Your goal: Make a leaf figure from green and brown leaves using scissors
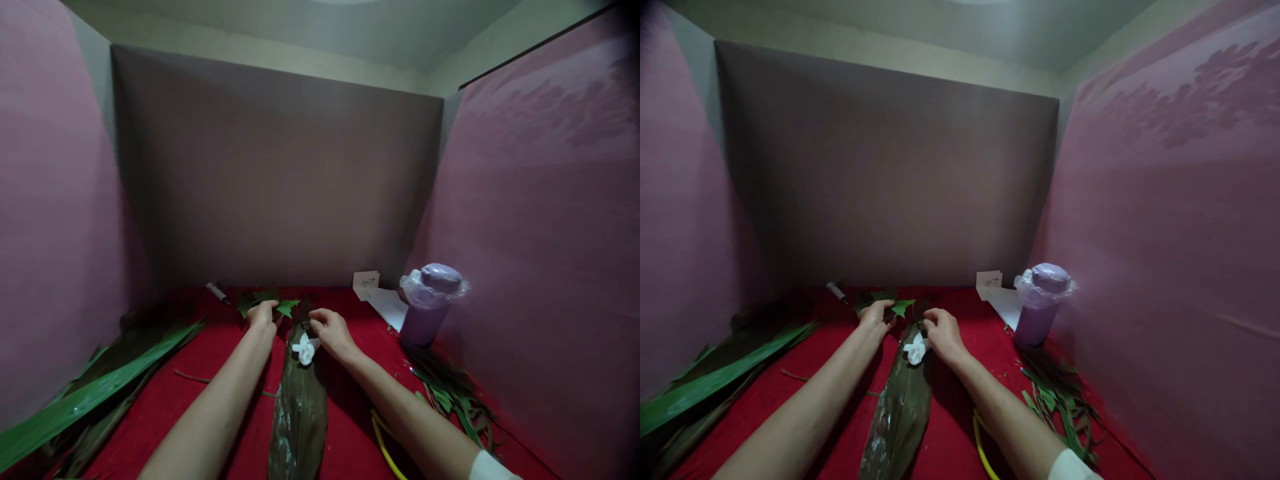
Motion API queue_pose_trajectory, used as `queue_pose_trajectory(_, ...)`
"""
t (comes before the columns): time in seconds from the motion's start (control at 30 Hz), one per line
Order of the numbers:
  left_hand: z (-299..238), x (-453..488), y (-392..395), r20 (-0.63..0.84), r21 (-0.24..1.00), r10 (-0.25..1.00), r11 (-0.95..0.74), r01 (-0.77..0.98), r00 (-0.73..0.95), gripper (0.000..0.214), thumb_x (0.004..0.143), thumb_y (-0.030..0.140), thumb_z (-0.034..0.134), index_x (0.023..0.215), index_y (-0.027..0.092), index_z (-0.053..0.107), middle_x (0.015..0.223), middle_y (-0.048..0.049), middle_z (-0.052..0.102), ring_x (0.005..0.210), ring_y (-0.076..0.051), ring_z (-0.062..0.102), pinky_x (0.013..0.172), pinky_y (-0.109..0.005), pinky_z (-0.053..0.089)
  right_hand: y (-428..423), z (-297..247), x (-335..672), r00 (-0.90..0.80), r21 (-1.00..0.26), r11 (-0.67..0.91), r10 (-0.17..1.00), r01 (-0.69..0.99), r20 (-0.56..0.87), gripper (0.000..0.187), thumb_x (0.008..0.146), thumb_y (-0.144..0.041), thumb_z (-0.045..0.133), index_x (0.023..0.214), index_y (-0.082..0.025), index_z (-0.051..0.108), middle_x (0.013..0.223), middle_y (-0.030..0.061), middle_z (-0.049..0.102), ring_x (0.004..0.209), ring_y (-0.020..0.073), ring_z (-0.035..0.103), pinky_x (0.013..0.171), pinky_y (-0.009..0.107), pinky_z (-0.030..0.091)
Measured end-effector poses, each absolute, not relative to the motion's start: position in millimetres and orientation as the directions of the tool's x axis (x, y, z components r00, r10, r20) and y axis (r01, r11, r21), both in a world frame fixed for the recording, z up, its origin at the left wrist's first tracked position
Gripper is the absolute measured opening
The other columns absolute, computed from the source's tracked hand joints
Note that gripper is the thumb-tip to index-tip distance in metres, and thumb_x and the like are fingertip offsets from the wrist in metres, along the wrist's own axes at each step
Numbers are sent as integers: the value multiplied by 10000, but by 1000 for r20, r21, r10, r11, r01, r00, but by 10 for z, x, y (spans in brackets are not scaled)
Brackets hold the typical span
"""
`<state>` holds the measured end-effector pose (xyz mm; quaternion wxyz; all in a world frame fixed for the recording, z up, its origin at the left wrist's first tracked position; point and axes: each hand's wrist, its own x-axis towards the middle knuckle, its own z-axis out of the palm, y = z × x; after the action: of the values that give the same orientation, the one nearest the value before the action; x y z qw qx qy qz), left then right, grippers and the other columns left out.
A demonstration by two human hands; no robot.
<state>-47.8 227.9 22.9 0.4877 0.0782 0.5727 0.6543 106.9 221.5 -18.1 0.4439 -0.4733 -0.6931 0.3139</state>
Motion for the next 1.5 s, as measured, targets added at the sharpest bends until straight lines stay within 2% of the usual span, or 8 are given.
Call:
queue_pose_trajectory(0.27, 229, -288, 2614, -450, 834, 651, 61, -548, -612, 333, 836, 295, 534, 1144, 169, 518, 1153, -86, 552, 962, -219, 571, 781, -422, 489, 2227, -355, 1149, -56, -795, 372, 917, 478, 395, 216, 794, -202, 465, 869, -153, 662, 884, 71, 651, 822, 185, 608, 731, 274, 460)
queue_pose_trajectory(0.47, 361, -184, 2845, -400, 814, 695, -29, -580, -597, 327, 839, 300, 530, 1137, 167, 521, 1133, -84, 562, 937, -210, 581, 764, -411, 497, 2207, -324, 1165, -61, -763, 364, 917, 534, 394, 193, 794, -181, 479, 821, -169, 670, 853, 62, 638, 812, 186, 588, 720, 267, 444)
queue_pose_trajectory(0.73, 342, -313, 2978, -381, 811, 642, -113, -574, -665, 336, 835, 295, 536, 1148, 173, 515, 1154, -85, 551, 963, -218, 572, 778, -417, 490, 2175, -289, 1160, -60, -753, 340, 926, 563, 374, 180, 784, -177, 500, 802, -174, 679, 853, 63, 632, 821, 190, 579, 730, 266, 434)
queue_pose_trajectory(0.93, 337, -345, 2895, -366, 790, 745, -68, -609, -558, 331, 841, 296, 527, 1144, 165, 516, 1145, -88, 556, 943, -212, 577, 770, -419, 495, 2180, -298, 1158, -49, -766, 357, 918, 534, 394, 176, 770, -167, 506, 780, -170, 682, 834, 62, 633, 802, 187, 581, 717, 261, 434)
queue_pose_trajectory(1.2, 377, -338, 2450, -230, 835, 883, -36, -548, -409, 321, 840, 293, 528, 1132, 161, 524, 1135, -86, 562, 935, -209, 579, 768, -416, 495, 2238, -371, 1155, 15, -816, 394, 897, 422, 442, 194, 773, -183, 480, 780, -151, 671, 792, 61, 627, 728, 176, 585, 655, 256, 438)
queue_pose_trajectory(1.5, 235, -313, 2089, -157, 850, 948, -14, -526, -278, 304, 841, 285, 528, 1116, 157, 529, 1099, -80, 573, 891, -194, 589, 732, -390, 507, 2194, -283, 1122, 16, -841, 486, 864, 237, 503, 182, 774, -243, 511, 841, -150, 652, 849, 69, 644, 812, 189, 590, 747, 283, 444)
